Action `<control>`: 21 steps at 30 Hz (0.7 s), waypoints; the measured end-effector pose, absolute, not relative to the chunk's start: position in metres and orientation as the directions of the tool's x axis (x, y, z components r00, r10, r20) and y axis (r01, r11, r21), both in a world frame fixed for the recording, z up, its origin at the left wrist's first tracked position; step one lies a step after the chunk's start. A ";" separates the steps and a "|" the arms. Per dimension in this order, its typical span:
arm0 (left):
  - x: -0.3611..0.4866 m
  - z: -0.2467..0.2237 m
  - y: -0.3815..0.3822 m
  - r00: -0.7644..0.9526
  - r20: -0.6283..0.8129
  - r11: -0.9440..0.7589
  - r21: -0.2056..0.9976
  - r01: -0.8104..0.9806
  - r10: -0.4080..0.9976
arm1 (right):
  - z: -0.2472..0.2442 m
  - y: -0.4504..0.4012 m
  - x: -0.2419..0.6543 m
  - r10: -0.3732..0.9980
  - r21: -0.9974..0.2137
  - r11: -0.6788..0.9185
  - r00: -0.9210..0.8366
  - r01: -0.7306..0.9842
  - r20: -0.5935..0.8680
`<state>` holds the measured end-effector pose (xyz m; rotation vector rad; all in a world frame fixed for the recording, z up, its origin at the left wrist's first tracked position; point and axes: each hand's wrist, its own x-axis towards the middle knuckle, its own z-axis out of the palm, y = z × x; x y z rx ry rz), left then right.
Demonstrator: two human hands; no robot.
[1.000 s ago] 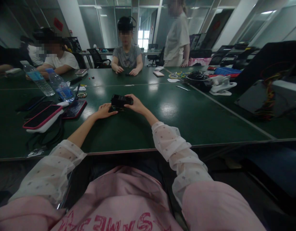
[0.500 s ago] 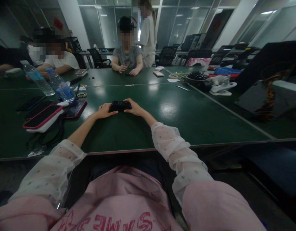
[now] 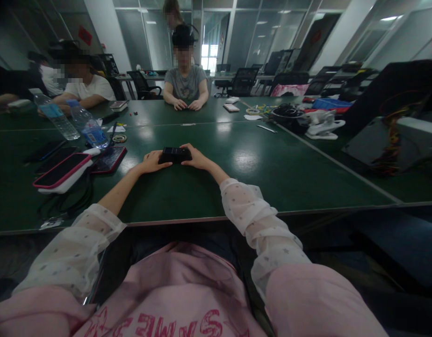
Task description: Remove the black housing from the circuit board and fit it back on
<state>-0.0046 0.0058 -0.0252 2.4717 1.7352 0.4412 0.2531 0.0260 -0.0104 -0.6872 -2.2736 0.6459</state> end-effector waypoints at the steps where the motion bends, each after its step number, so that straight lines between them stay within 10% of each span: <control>1: -0.005 -0.025 0.006 0.314 0.184 -0.353 0.238 0.905 0.931 | -0.010 0.026 0.253 0.624 -0.606 0.739 -0.639 0.294 0.450; 21: -0.006 -0.028 0.008 0.311 0.205 -0.356 0.245 0.902 0.928 | -0.011 0.026 0.253 0.621 -0.596 0.744 -0.643 0.302 0.448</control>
